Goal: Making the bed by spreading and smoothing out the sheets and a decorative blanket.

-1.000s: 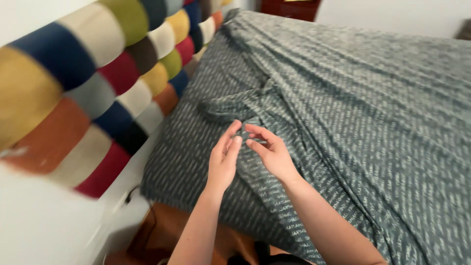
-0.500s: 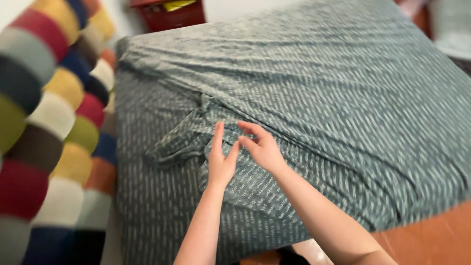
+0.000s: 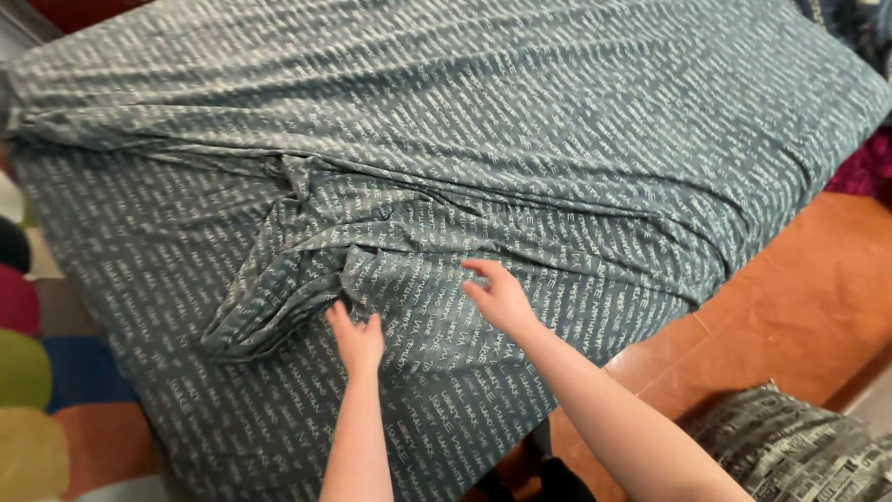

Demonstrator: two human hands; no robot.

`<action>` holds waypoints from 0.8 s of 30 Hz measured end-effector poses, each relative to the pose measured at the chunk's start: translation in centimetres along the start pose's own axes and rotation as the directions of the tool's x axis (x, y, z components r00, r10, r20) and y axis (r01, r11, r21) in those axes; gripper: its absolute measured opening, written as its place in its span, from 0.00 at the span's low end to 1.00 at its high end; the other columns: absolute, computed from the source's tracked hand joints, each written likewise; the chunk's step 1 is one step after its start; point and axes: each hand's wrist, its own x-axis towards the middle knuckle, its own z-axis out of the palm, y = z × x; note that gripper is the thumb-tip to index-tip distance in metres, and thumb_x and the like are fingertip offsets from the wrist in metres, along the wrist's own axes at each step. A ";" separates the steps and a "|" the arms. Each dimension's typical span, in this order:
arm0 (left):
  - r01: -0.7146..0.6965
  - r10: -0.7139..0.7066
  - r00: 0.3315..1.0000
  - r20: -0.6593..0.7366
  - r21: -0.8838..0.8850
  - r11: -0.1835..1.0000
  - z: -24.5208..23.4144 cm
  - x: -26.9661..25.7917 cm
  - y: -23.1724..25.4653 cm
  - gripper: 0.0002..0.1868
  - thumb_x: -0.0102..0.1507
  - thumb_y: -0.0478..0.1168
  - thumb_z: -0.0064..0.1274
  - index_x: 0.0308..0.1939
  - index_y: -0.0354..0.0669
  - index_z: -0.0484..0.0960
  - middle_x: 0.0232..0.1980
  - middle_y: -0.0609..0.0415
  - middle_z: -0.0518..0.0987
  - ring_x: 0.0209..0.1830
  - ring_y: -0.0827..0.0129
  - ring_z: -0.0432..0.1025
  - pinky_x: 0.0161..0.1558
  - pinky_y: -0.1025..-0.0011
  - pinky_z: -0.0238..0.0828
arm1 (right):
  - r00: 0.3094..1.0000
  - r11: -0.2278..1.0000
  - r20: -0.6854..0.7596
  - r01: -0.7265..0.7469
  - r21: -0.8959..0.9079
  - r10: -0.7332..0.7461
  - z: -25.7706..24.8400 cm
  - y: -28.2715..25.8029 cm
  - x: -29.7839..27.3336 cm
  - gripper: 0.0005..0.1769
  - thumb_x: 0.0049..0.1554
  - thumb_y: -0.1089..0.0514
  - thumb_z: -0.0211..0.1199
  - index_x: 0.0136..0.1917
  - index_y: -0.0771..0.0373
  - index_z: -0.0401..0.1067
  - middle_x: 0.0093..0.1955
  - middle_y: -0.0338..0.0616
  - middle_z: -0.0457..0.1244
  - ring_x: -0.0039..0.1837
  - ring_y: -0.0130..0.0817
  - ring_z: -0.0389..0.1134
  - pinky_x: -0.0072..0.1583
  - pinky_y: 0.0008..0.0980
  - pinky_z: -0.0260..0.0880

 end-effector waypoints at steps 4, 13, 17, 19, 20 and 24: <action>-0.141 0.238 0.962 -0.133 0.507 0.850 -1.0 3.6 -11.1 0.53 0.58 0.45 0.70 0.77 0.31 0.52 0.74 0.16 0.54 0.73 0.32 0.56 0.65 0.57 0.59 | 0.987 0.983 0.021 -0.156 -0.091 0.159 1.2 3.5 -0.5 0.23 0.56 0.52 0.65 0.66 0.51 0.74 0.60 0.45 0.68 0.55 0.39 0.72 0.58 0.36 0.72; 0.016 -0.038 0.973 0.227 0.101 0.995 1.4 -5.3 -5.5 0.25 0.59 0.36 0.60 0.61 0.39 0.77 0.47 0.48 0.87 0.46 0.62 0.81 0.50 0.66 0.75 | 0.974 0.985 0.161 -0.147 -0.092 0.160 6.8 5.9 -1.1 0.23 0.59 0.47 0.65 0.65 0.54 0.74 0.61 0.44 0.70 0.63 0.37 0.71 0.62 0.38 0.70; 0.086 -0.132 0.464 0.876 0.103 0.991 2.4 -9.9 -4.7 0.20 0.57 0.33 0.64 0.54 0.42 0.83 0.49 0.51 0.85 0.47 0.71 0.76 0.52 0.69 0.72 | 0.990 0.990 0.096 -0.089 -0.111 0.100 8.7 7.2 -0.9 0.37 0.50 0.56 0.69 0.73 0.53 0.65 0.61 0.48 0.68 0.60 0.42 0.70 0.60 0.39 0.69; 0.156 -0.152 0.285 0.946 0.111 0.982 1.6 -10.4 -4.6 0.25 0.56 0.33 0.67 0.57 0.46 0.80 0.54 0.56 0.85 0.53 0.75 0.75 0.58 0.73 0.69 | 0.991 0.985 0.117 -0.052 -0.164 0.072 9.2 9.2 -1.1 0.40 0.47 0.62 0.64 0.74 0.50 0.66 0.58 0.47 0.70 0.57 0.42 0.72 0.59 0.39 0.70; 0.240 -0.330 0.500 0.800 0.239 0.941 0.7 -10.0 -3.8 0.20 0.57 0.38 0.64 0.54 0.43 0.84 0.51 0.54 0.85 0.50 0.71 0.76 0.56 0.69 0.70 | 0.977 0.978 0.176 -0.091 -0.185 0.124 9.5 10.8 -1.1 0.34 0.49 0.63 0.59 0.70 0.49 0.72 0.56 0.44 0.73 0.56 0.38 0.73 0.60 0.36 0.71; 0.518 -0.448 0.801 -0.397 0.086 0.851 -0.9 -5.5 -12.2 0.28 0.58 0.41 0.67 0.56 0.31 0.75 0.56 0.38 0.74 0.51 0.51 0.73 0.55 0.54 0.71 | 0.911 0.939 0.280 -0.234 -0.252 0.303 8.4 7.2 -2.5 0.21 0.56 0.57 0.63 0.63 0.53 0.76 0.54 0.42 0.73 0.50 0.40 0.75 0.55 0.39 0.74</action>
